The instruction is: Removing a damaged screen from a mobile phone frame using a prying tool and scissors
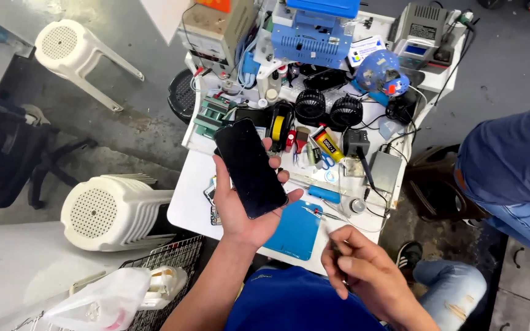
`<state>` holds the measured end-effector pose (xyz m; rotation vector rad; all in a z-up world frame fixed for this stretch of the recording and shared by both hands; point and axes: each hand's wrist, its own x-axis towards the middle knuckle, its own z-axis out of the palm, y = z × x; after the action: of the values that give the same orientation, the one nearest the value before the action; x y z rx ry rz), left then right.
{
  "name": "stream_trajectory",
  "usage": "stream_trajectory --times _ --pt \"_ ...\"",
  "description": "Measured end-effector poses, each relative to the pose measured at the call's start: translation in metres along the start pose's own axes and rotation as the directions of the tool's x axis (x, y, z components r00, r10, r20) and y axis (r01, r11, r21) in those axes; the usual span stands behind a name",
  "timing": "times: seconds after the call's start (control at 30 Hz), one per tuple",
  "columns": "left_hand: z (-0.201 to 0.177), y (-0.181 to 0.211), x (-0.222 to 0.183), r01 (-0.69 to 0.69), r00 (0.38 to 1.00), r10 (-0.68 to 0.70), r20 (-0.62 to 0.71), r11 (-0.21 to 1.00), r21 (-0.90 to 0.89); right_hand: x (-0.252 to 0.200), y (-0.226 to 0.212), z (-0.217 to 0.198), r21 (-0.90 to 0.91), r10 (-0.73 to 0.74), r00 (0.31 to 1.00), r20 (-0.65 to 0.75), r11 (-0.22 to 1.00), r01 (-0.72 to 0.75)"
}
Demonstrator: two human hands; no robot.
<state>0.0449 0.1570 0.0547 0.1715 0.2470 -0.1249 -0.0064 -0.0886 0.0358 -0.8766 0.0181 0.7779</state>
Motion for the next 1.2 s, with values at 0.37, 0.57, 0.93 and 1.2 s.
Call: stream_trajectory --times 0.37,0.57,0.93,1.2 --pt "0.033 -0.013 -0.013 -0.056 0.998 0.056 0.010 0.998 0.003 -0.009 -0.028 0.040 -0.412 -0.106 0.994 -0.038 0.908 0.081" --pt "0.040 -0.015 -0.015 -0.191 0.981 0.190 0.024 0.979 0.065 -0.008 -0.022 0.051 -0.838 -0.093 0.960 -0.263 0.516 -0.180" --pt "0.042 -0.024 -0.011 -0.346 0.938 0.347 0.009 0.931 0.113 0.009 -0.015 0.082 -0.919 -0.503 0.793 0.343 -0.005 0.394" --pt "0.042 -0.028 -0.013 -0.405 0.914 0.403 0.049 0.900 0.160 0.006 -0.010 0.086 -0.916 -0.542 0.765 0.349 -0.023 0.401"
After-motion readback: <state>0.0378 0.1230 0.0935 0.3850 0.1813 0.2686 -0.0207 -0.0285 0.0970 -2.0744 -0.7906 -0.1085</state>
